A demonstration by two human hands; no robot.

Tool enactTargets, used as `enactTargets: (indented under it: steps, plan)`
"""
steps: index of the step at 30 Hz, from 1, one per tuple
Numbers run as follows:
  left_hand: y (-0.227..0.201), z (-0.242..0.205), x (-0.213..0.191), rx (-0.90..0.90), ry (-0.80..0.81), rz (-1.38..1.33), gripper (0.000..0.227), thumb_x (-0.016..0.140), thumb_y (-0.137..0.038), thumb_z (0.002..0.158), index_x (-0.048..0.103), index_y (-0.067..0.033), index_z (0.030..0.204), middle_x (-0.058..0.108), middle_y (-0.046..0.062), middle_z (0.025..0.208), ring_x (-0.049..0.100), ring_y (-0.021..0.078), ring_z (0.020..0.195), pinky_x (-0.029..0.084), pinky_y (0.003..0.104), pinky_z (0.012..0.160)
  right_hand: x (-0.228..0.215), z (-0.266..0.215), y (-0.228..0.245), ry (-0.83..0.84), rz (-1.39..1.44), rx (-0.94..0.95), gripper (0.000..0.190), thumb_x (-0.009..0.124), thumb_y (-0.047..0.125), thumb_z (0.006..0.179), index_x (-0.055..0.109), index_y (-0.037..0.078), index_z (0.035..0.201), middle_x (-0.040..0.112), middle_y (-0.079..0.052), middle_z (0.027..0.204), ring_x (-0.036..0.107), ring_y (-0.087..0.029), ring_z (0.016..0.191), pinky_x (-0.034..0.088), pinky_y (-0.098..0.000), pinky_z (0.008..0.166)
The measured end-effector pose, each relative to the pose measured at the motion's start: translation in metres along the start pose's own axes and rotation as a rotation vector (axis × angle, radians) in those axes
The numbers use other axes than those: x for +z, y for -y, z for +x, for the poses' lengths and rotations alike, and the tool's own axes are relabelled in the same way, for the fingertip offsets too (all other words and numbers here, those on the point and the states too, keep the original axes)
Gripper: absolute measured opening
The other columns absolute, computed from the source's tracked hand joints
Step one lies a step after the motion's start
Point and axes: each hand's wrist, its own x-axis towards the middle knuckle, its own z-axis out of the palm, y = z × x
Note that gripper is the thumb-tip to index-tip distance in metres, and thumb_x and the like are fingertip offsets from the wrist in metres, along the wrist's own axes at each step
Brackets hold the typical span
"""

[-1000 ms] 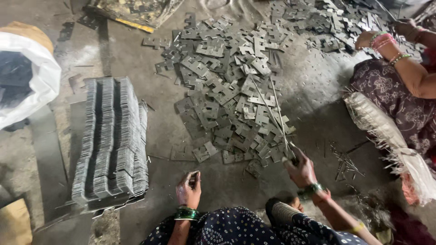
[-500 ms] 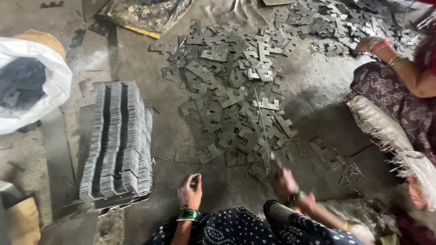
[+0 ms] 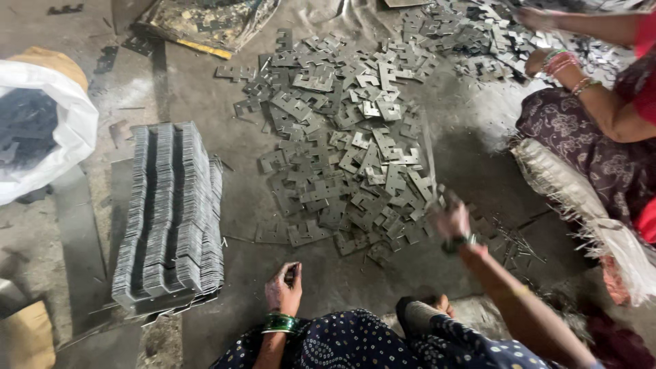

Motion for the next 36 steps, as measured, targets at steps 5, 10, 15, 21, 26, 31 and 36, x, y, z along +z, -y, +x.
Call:
enactTargets:
  steps: [5, 10, 15, 21, 26, 31, 36]
  plan:
    - [0.006, -0.003, -0.004, 0.020, -0.014, 0.037, 0.015, 0.072, -0.028, 0.091, 0.075, -0.0138, 0.095, 0.077, 0.010, 0.081, 0.076, 0.0237, 0.071, 0.057, 0.036, 0.064, 0.012, 0.090, 0.049, -0.052, -0.344, 0.023, 0.071, 0.075, 0.036, 0.090, 0.050, 0.016, 0.153, 0.071, -0.019, 0.132, 0.072, -0.030, 0.108, 0.057, -0.0402, 0.087]
    - [0.007, 0.003, 0.000, 0.003, -0.001, 0.056, 0.015, 0.072, -0.028, 0.091, 0.075, -0.0145, 0.095, 0.078, 0.009, 0.080, 0.076, 0.0227, 0.070, 0.057, 0.036, 0.064, 0.021, -0.004, 0.053, 0.121, -0.278, 0.091, 0.076, 0.071, 0.027, 0.086, 0.041, 0.017, 0.155, 0.073, -0.018, 0.102, 0.071, -0.031, 0.085, 0.059, -0.0457, 0.074]
    - [0.005, 0.012, 0.019, 0.109, 0.011, -0.029, 0.016, 0.072, -0.030, 0.092, 0.074, -0.0142, 0.094, 0.077, 0.007, 0.082, 0.076, 0.0216, 0.068, 0.057, 0.035, 0.063, -0.013, -0.150, 0.016, 0.236, -0.398, -0.051, 0.081, 0.073, 0.022, 0.081, 0.038, 0.019, 0.155, 0.070, -0.015, 0.070, 0.067, -0.025, 0.061, 0.057, -0.0426, 0.064]
    - [-0.006, 0.009, 0.025, 0.052, 0.082, -0.034, 0.018, 0.073, -0.031, 0.090, 0.075, -0.0135, 0.094, 0.078, 0.007, 0.080, 0.076, 0.0211, 0.068, 0.057, 0.035, 0.063, -0.024, -0.182, -0.009, 0.227, -0.329, -0.395, 0.079, 0.075, 0.011, 0.075, 0.047, 0.016, 0.149, 0.067, -0.010, 0.064, 0.064, -0.019, 0.056, 0.057, -0.0372, 0.057]
    - [-0.015, 0.001, -0.003, -0.011, 0.062, -0.093, 0.018, 0.071, -0.030, 0.092, 0.075, -0.0128, 0.098, 0.077, 0.007, 0.079, 0.077, 0.0190, 0.069, 0.057, 0.034, 0.062, -0.002, -0.129, -0.011, 0.153, -0.149, -0.489, 0.066, 0.066, 0.007, 0.082, 0.053, 0.013, 0.146, 0.077, -0.005, 0.084, 0.074, -0.014, 0.070, 0.060, -0.0344, 0.062]
    - [-0.018, -0.001, -0.014, -0.077, 0.075, -0.081, 0.018, 0.071, -0.030, 0.093, 0.075, -0.0136, 0.099, 0.077, 0.006, 0.074, 0.075, 0.0169, 0.064, 0.055, 0.032, 0.060, 0.004, -0.051, 0.005, -0.018, -0.325, -0.173, 0.070, 0.076, 0.021, 0.083, 0.053, 0.011, 0.149, 0.071, -0.018, 0.072, 0.067, -0.026, 0.063, 0.056, -0.0418, 0.060]
    - [-0.021, 0.000, -0.003, -0.021, 0.084, -0.080, 0.017, 0.072, -0.029, 0.092, 0.075, -0.0126, 0.097, 0.077, 0.005, 0.074, 0.074, 0.0152, 0.063, 0.054, 0.031, 0.059, 0.017, -0.094, -0.016, 0.218, -0.341, -0.040, 0.054, 0.072, 0.031, 0.092, 0.058, 0.000, 0.133, 0.072, -0.012, 0.069, 0.071, -0.021, 0.056, 0.057, -0.0393, 0.052]
